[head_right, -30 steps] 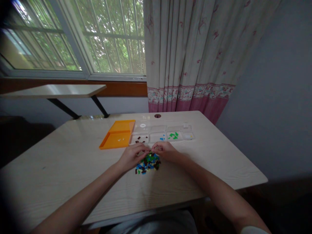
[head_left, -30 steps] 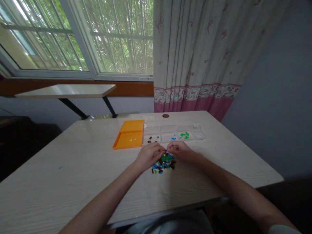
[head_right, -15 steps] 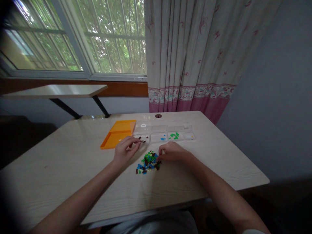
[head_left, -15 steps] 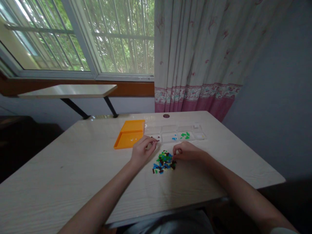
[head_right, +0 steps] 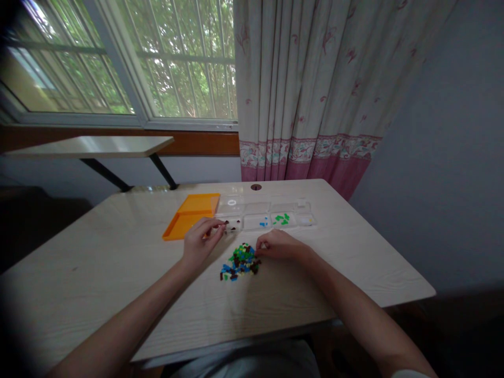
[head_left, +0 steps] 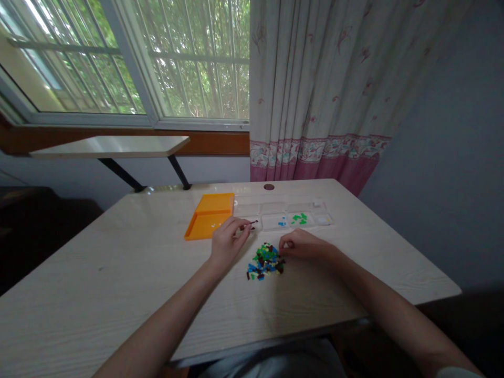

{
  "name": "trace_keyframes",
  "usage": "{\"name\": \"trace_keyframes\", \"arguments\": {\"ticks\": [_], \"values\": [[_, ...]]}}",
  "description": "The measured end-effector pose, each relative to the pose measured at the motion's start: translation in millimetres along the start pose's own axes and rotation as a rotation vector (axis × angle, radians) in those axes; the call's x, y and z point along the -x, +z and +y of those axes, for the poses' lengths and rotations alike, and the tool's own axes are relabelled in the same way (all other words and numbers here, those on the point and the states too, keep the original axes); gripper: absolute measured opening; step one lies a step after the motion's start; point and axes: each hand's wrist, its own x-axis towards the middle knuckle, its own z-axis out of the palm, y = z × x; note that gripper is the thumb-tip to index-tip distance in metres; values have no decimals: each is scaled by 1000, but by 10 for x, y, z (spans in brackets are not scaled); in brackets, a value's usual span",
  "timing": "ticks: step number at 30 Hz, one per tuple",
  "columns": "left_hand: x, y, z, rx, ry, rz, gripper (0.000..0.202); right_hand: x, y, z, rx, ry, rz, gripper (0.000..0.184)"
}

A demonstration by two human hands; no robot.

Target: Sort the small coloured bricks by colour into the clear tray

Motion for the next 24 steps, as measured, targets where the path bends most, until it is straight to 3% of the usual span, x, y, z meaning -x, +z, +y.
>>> {"name": "trace_keyframes", "arguments": {"ticks": [8, 11, 18, 24], "values": [[-4, 142, -292, -177, -119, -67, 18, -36, 20, -6, -63, 59, 23, 18], [3, 149, -305, -153, -121, -103, 17, -35, 21, -3, -141, 55, 61, 20], [74, 143, -10, 78, 198, -419, 19, -117, 177, 54, -478, 42, 106, 35], [85, 128, 89, 54, 271, -453, 19, -164, 256, 24, -622, 17, 125, 40]]}}
